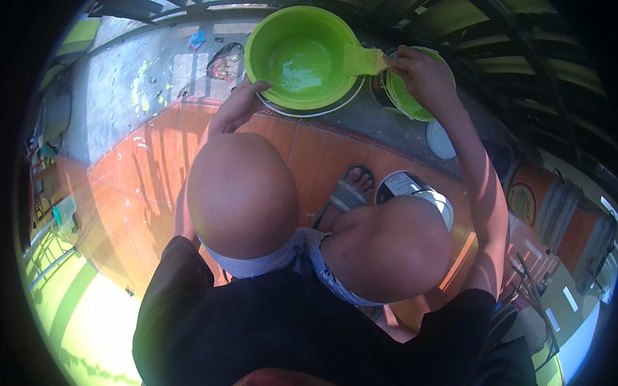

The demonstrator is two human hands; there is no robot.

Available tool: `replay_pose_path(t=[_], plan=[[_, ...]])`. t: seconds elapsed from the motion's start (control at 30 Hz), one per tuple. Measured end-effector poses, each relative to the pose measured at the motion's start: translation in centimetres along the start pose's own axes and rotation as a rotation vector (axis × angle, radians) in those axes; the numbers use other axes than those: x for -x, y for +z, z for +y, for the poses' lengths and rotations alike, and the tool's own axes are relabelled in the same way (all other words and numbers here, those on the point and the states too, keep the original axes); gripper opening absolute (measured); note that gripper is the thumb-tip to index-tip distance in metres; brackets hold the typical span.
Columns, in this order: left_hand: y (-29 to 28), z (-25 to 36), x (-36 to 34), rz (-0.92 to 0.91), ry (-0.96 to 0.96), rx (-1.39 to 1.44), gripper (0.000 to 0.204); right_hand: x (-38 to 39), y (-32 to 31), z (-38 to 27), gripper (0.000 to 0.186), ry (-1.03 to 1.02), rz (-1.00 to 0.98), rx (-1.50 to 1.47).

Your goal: The person mixes green paint in a bucket using a paintbrush, then transfers some paint into a smaller green bowl. The person continues to stir the paint in the bowl while sitting on the floor.

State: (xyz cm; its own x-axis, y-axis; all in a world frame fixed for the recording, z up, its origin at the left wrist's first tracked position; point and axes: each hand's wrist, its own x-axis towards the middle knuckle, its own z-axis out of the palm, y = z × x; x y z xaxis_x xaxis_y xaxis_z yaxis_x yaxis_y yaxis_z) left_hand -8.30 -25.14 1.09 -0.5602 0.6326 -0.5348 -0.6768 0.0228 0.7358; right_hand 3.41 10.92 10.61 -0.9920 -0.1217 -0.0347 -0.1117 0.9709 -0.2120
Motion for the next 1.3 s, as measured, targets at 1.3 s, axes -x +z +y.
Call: replay_pose_path(t=[1.3], plan=[[0.0,-0.5,-0.3,-0.047,0.022,0.043,0.080,1.3,-1.6,0.9,0.030,0.229,-0.159,-0.196]])
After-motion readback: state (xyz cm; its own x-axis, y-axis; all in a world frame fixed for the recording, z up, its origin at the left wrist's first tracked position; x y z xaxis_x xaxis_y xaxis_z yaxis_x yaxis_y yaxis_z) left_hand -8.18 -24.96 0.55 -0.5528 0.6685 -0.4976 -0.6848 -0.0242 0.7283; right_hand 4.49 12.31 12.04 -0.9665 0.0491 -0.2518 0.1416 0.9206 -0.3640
